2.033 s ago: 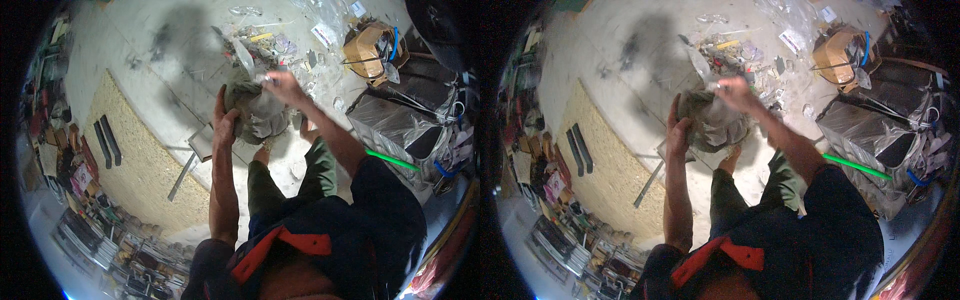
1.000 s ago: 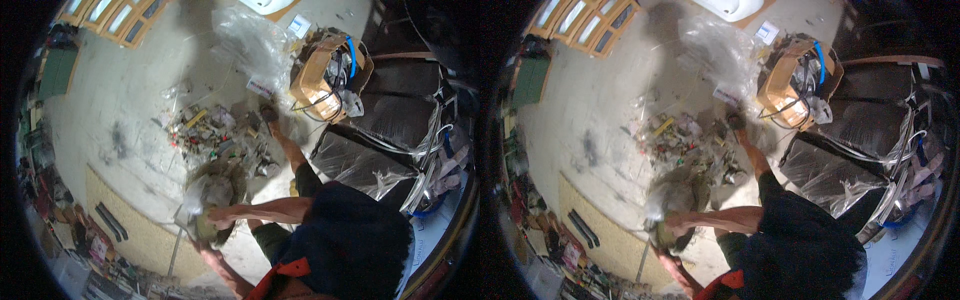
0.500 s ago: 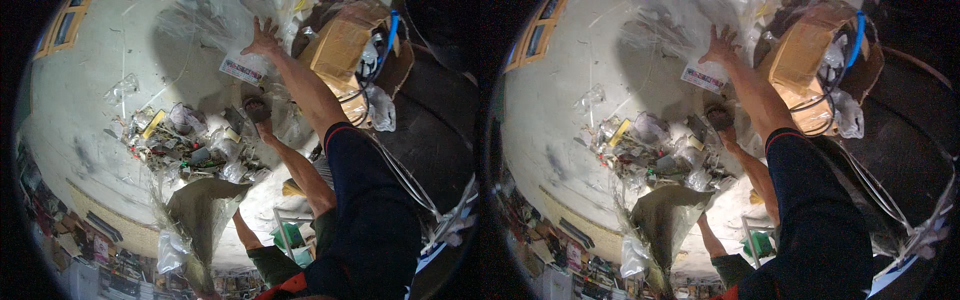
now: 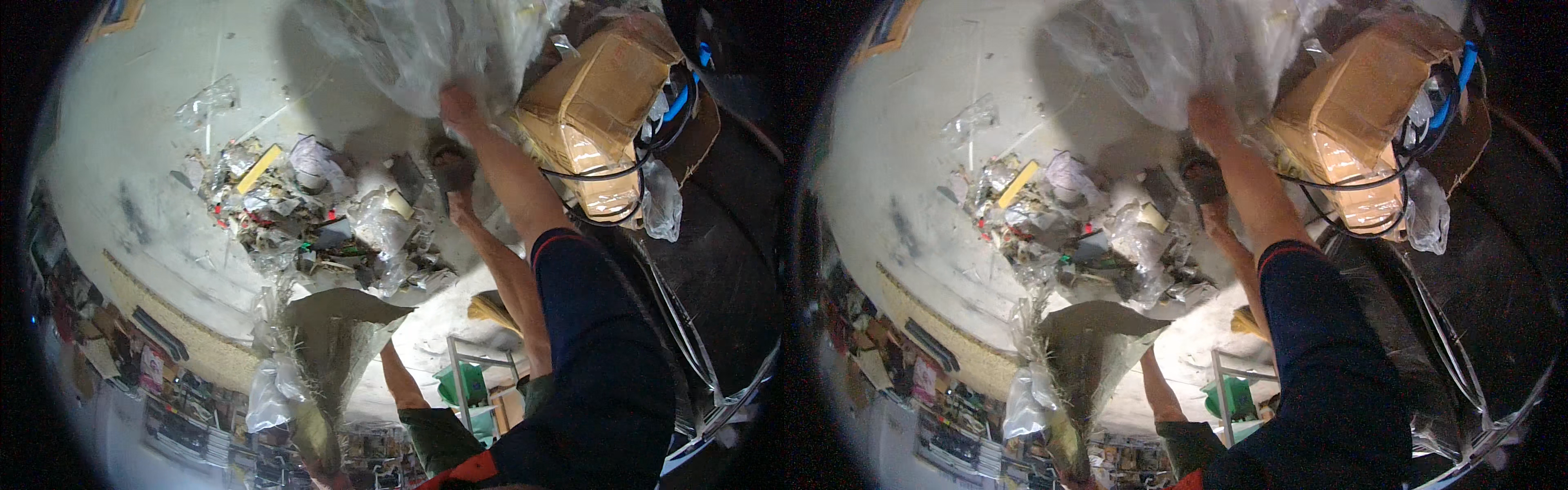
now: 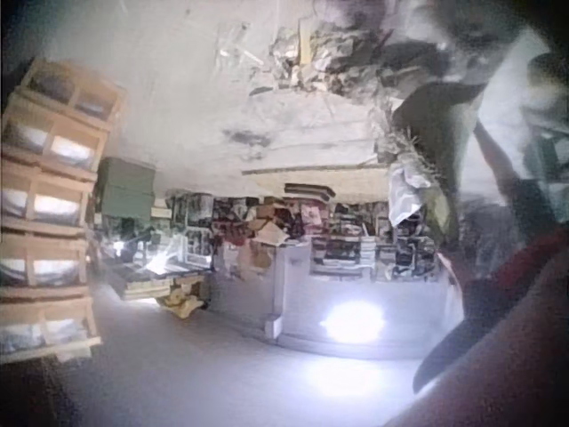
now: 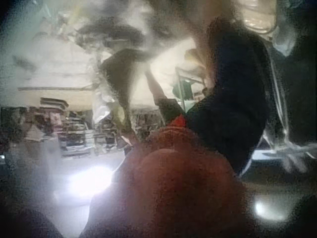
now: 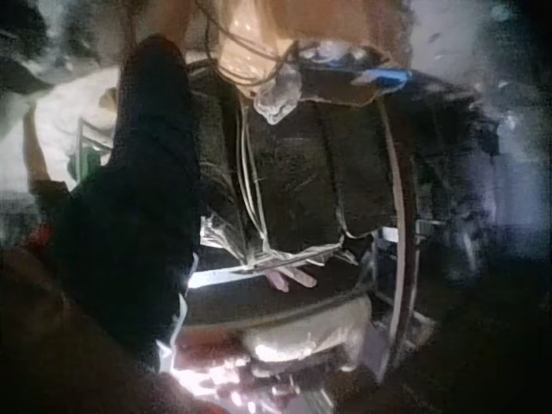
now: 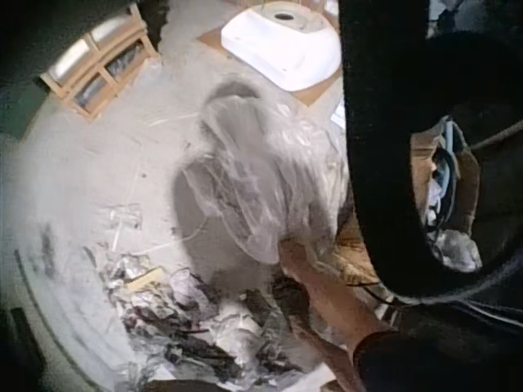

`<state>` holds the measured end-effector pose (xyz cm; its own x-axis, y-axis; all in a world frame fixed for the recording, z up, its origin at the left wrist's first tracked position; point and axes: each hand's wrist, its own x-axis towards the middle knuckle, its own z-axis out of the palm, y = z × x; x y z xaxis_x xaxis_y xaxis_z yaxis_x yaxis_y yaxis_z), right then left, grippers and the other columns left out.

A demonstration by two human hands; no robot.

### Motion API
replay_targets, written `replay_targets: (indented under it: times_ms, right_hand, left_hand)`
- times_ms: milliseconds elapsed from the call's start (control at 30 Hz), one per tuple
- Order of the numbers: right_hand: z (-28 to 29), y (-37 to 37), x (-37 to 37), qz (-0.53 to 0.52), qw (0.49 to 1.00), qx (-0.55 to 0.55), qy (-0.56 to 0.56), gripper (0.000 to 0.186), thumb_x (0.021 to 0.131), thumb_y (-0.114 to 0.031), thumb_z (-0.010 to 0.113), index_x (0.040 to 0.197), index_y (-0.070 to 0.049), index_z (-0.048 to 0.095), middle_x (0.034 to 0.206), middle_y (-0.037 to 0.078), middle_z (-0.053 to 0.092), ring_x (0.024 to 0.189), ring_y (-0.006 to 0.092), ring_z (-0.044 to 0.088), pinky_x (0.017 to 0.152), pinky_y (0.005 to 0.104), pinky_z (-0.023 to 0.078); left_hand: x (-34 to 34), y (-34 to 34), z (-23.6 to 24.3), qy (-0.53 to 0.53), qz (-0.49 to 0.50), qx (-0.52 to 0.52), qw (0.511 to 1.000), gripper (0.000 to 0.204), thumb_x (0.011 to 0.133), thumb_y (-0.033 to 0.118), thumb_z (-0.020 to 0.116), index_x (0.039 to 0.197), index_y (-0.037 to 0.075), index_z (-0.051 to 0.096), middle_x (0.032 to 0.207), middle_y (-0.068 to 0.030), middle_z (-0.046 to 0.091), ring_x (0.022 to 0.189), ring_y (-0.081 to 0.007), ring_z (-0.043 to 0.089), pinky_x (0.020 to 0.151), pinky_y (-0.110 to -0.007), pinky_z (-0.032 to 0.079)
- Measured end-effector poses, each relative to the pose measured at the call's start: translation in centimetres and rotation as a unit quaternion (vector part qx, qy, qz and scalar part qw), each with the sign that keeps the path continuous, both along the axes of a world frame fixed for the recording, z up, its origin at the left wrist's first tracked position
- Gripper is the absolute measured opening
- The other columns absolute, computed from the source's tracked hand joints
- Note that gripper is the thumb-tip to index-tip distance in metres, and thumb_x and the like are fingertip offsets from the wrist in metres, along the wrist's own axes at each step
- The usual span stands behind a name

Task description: The person sweeps debris on a concrete floor using a broom and dustpan. They gather scattered trash into a pile, scoop it into the dustpan, and lift the dustpan to empty the contents into a nearby bag. The person repeats this process to clear the floor area.

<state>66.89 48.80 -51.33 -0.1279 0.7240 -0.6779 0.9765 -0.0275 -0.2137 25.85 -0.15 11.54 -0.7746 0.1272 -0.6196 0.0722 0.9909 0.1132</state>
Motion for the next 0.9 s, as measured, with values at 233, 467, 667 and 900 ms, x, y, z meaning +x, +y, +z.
replay_targets:
  times_ms: [233, 467, 667, 900]
  right_hand:
    - [15.9, -4.2, -12.2, -0.129, 0.935, 0.272, 0.186, 0.037, 0.073, -0.016, 0.077, 0.104, 0.001, 0.069, 0.135, 0.023, 0.054, 0.121, 0.0392, 0.055, 0.101, 0.0492, 0.046]
    - [37.8, -11.6, -17.8, -0.092, 0.911, -0.165, 0.366, 0.077, 0.064, -0.018, 0.087, 0.131, 0.0, 0.052, 0.145, 0.027, 0.046, 0.136, 0.0441, 0.044, 0.11, 0.0537, 0.039]
    - [24.8, -7.8, -12.7, -0.126, 0.967, 0.141, 0.168, 0.121, 0.053, -0.022, 0.096, 0.151, 0.0, 0.028, 0.15, 0.029, 0.042, 0.138, 0.0452, 0.043, 0.107, 0.0495, 0.045]
    - [3.7, -0.5, -3.6, -0.086, 0.991, 0.077, -0.066, 0.139, 0.059, -0.054, 0.091, 0.158, 0.0, 0.009, 0.16, 0.026, 0.025, 0.147, 0.0403, 0.029, 0.119, 0.0443, 0.032]
  left_hand:
    - [-3.0, -3.9, 1.1, -0.009, -0.037, 0.053, 0.998, 0.07, 0.092, 0.025, 0.044, 0.155, -0.003, 0.029, 0.158, -0.0223, 0.032, 0.144, -0.0343, 0.034, 0.117, -0.048, 0.029]
    - [-5.0, -4.0, 1.8, -0.016, 0.057, 0.196, 0.979, 0.073, 0.087, 0.018, 0.047, 0.155, -0.002, 0.03, 0.156, -0.0217, 0.033, 0.141, -0.0321, 0.036, 0.115, -0.046, 0.032]
    - [-5.4, -7.7, 1.5, -0.022, 0.165, 0.173, 0.971, 0.077, 0.084, 0.016, 0.048, 0.158, 0.003, 0.028, 0.155, -0.0206, 0.036, 0.138, -0.033, 0.041, 0.114, -0.045, 0.033]
    - [-4.8, -12.4, -0.5, 0.025, 0.191, 0.133, 0.972, 0.074, 0.087, 0.016, 0.053, 0.157, 0.004, 0.032, 0.154, -0.0168, 0.04, 0.136, -0.0334, 0.045, 0.112, -0.046, 0.039]
